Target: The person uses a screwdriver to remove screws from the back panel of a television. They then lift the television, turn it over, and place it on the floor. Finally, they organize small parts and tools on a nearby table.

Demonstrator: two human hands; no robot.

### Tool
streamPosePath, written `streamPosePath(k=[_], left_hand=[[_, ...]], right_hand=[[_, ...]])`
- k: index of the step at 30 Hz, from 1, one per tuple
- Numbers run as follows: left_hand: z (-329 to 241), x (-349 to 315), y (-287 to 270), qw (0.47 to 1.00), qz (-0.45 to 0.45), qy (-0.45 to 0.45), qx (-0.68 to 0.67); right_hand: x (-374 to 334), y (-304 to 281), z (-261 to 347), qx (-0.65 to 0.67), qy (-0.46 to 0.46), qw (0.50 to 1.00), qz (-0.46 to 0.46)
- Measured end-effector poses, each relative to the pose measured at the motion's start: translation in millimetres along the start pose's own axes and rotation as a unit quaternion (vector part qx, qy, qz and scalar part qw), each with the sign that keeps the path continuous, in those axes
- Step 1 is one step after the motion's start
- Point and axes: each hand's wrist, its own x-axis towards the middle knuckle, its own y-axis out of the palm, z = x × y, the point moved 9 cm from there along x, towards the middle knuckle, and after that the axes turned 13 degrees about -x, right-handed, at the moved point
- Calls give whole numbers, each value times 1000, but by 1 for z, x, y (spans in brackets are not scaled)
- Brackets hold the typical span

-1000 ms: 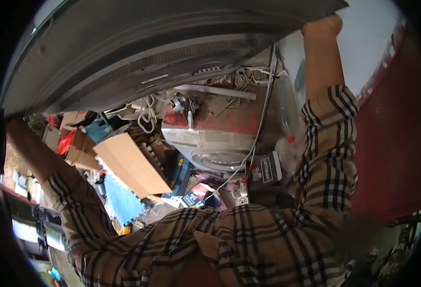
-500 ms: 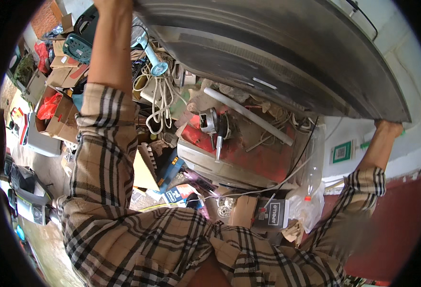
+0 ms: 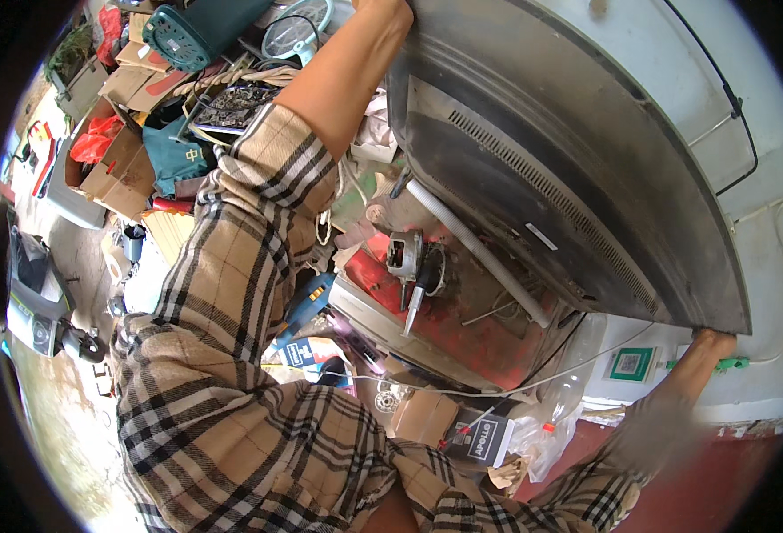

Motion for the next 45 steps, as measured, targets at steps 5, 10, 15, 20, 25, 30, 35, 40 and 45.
streamPosePath(k=[5,10,15,20,25,30,35,40,45], left_hand=[[51,47,24,997,78,-21,5],[87,29,48,996,26,-57,62],[68,75,48,962,61,12,265],[77,88,44,960,98,27,261],[76,71,27,971,54,30,229],[47,49,24,970,-2,43,241],[66,78,64,951,95,45,290],[79,122,81,939,169,-15,298],[70,110,71,942,140,48,302]], right_hand=[[32,3,8,-26,-21,999,9],[129,-28,29,-98,-116,988,-17],[58,27,32,-729,-211,617,-210],[90,-1,-17,-83,-84,985,-127],[167,-15,13,-248,-127,954,-112],[91,76,-17,-126,-48,986,-101],[126,43,12,-589,-175,762,-206],[118,54,1,-538,-213,800,-159],[113,39,-6,-454,-158,848,-224]])
